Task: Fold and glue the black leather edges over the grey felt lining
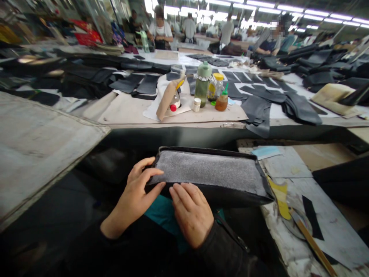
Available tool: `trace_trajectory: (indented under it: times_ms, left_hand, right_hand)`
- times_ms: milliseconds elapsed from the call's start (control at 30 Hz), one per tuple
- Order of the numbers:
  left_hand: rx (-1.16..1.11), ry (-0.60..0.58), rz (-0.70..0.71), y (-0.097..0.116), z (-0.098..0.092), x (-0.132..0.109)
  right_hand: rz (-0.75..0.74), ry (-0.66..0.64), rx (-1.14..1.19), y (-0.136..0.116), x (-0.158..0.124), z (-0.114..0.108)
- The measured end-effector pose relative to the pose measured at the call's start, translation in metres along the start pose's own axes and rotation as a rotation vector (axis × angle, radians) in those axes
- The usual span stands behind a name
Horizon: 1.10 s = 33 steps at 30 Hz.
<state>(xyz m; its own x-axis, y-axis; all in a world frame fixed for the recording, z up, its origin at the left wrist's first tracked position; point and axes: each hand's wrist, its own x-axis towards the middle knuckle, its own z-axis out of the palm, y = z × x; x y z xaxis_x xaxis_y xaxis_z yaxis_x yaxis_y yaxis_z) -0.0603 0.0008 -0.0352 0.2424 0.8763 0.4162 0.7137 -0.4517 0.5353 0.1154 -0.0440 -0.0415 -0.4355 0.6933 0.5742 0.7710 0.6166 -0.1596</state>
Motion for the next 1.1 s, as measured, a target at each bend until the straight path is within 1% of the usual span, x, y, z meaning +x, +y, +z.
trace_trajectory:
  times_ms: [67,167,233,300,367,500,600,700,767,867,933,967,1033,1100]
  left_hand:
    - [-0.176,0.027,-0.134,-0.007,0.007,-0.001]
    - [-0.509,-0.049,-0.433,-0.014,0.019,-0.003]
    - [-0.675,-0.094,-0.581,-0.015,0.024,-0.004]
    - [-0.743,-0.088,-0.628,-0.014,0.026,-0.003]
    - [-0.753,-0.084,-0.622,-0.013,0.026,-0.003]
    - [-0.708,-0.091,-0.581,-0.013,0.023,-0.004]
    - [-0.638,-0.120,-0.539,-0.015,0.019,-0.004]
    - [-0.511,-0.167,-0.451,-0.019,0.011,0.002]
    - [-0.398,-0.188,-0.352,-0.021,0.002,0.013]
    - [-0.234,-0.233,-0.180,-0.021,-0.012,0.038]
    - [-0.134,-0.272,-0.065,-0.017,-0.017,0.057]
    - [-0.081,-0.293,-0.009,-0.014,-0.017,0.067]
    - [0.020,-0.340,0.096,-0.004,-0.011,0.087]
    - [0.087,-0.410,0.186,0.009,0.000,0.104]
  right_hand:
    - [0.025,-0.002,-0.003,0.000,0.003,0.000]
    - [0.061,-0.012,-0.003,-0.003,0.007,0.002]
    - [0.081,-0.019,-0.003,-0.003,0.011,0.005]
    - [0.097,-0.013,0.000,-0.002,0.014,0.008]
    - [0.097,-0.006,0.010,0.000,0.016,0.009]
    - [0.073,-0.012,-0.005,0.000,0.013,0.008]
    - [0.020,-0.040,-0.040,-0.003,0.006,0.002]
    - [-0.033,-0.117,-0.025,-0.002,-0.001,-0.017]
    - [-0.028,-0.158,-0.026,0.008,-0.006,-0.037]
    - [0.021,-0.188,-0.093,0.041,-0.008,-0.076]
    - [0.033,-0.230,-0.119,0.074,-0.004,-0.100]
    - [0.035,-0.229,-0.122,0.091,0.000,-0.110]
    - [0.062,-0.243,-0.112,0.124,0.011,-0.120]
    - [0.109,-0.246,-0.103,0.149,0.025,-0.120]
